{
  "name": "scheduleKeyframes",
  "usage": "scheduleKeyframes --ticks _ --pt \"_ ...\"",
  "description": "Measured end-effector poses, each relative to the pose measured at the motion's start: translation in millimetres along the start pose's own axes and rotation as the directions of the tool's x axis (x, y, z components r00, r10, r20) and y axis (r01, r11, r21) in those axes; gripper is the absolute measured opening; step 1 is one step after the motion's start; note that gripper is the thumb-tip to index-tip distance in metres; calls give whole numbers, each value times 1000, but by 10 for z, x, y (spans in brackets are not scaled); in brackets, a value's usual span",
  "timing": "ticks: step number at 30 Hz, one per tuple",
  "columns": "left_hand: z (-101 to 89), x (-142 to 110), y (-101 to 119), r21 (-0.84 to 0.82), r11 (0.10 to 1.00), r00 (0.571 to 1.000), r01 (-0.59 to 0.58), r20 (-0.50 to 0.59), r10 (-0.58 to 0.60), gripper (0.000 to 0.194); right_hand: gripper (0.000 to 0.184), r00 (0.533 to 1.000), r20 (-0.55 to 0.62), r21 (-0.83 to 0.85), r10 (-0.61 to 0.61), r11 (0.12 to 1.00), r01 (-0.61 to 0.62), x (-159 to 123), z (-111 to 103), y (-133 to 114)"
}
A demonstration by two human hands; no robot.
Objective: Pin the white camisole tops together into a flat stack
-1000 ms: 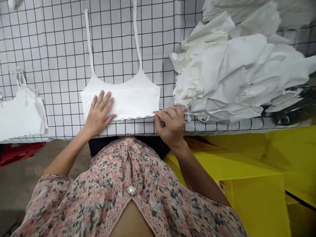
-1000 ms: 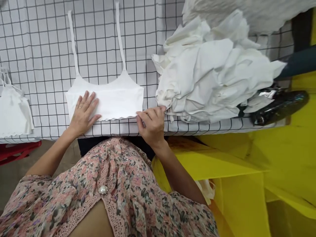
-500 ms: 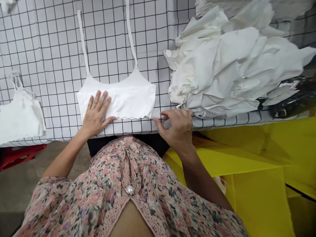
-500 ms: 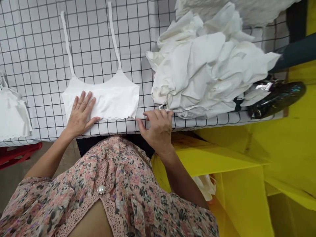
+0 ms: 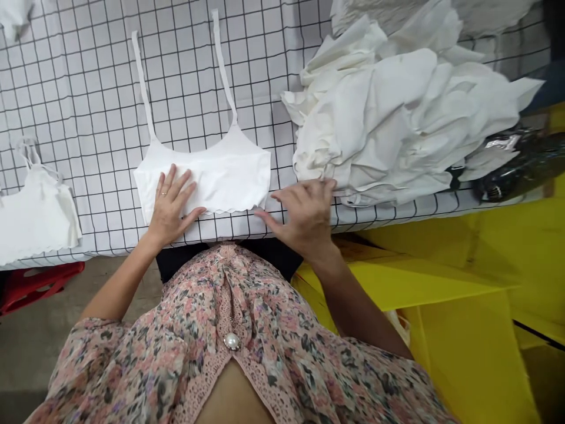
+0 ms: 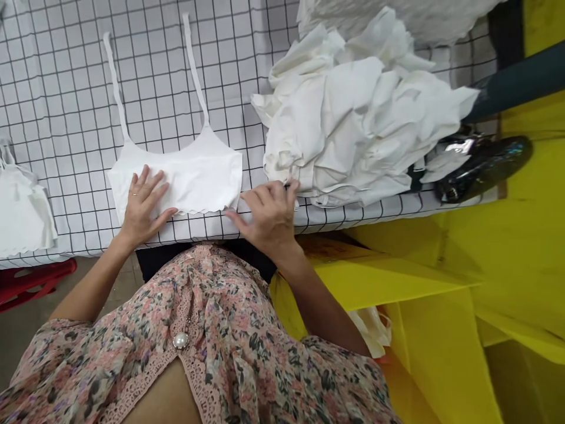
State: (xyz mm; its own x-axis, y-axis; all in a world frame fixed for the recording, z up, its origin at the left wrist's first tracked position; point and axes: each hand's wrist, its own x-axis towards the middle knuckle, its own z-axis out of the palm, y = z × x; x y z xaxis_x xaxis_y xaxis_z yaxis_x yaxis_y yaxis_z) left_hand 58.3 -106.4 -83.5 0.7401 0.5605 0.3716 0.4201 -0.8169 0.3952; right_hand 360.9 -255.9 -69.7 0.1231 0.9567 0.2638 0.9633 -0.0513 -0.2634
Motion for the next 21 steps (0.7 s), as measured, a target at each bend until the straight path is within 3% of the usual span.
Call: scheduleKeyframes --ticks 2,5,10,18,21 --pt "80 150 175 -101 992 997 -73 -41 69 51 24 1000 -18 0 17 1000 -17 3 96 -138" --pt "300 418 454 -278 954 993 -114 -15 115 40 17 997 -51 34 59 998 -58 68 189 -259" --pt "593 705 626 -311 950 1000 27 -4 -29 13 15 995 -77 135 64 989 -53 211 132 -173" --pt "514 776 580 -360 924 988 133 125 -94 23 20 991 117 243 69 965 -96 344 39 -143" --pt "502 796 577 -398 897 978 190 161 -136 25 22 991 121 278 57 956 -89 354 19 -102"
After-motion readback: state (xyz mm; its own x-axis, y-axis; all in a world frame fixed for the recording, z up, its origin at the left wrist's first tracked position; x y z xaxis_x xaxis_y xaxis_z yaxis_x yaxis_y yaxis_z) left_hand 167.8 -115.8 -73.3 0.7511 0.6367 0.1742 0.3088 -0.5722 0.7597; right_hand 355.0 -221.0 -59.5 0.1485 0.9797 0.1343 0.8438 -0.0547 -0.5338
